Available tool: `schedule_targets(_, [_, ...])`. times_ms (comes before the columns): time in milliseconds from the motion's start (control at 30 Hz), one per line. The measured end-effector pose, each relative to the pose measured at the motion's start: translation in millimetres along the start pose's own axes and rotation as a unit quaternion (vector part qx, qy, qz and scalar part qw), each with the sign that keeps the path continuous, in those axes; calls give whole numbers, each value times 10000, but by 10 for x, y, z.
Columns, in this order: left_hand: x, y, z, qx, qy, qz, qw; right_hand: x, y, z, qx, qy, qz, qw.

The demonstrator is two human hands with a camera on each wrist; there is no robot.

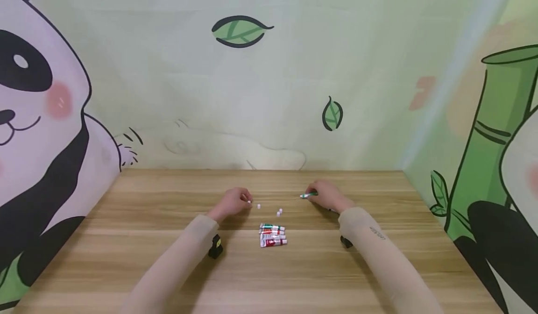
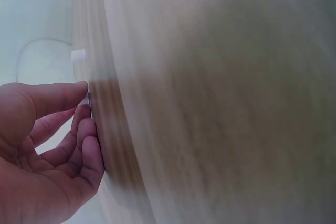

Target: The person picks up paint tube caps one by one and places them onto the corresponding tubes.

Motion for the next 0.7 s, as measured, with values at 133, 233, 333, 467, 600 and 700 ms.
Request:
schedule_targets(133, [-19, -28, 22, -57, 114, -76, 9999, -22, -11, 0, 326, -166, -137, 9992])
schedule_targets(233, [-50, -70, 31, -126, 157, -98, 9998, -35, -17, -19, 613, -146, -185, 9978])
schedule_targets(333, [-90, -114, 37, -220, 234, -107, 9994, -51, -30, -32, 904, -30, -252, 9956])
schedule_targets(467, [-137, -218, 38, -381, 274, -98, 9989, -42, -110, -11, 1218, 84, -405, 9917])
schedule_targets(600, [-206, -451, 11, -396, 327, -238, 9984, -33, -260, 93, 1437, 96, -542, 9881])
schedule_targets(700, [-286, -681, -26, -439, 466, -349, 9973, -50, -395, 223, 1535, 30, -640, 9861])
Point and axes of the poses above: each hand's wrist, its own x-axis towards the middle knuckle, its own y-axis out of the palm, z = x × y, the point moved 8 cm from there along x, towards the middle knuckle, and after that the axes turned 14 degrees about x, right-handed, at the moved point
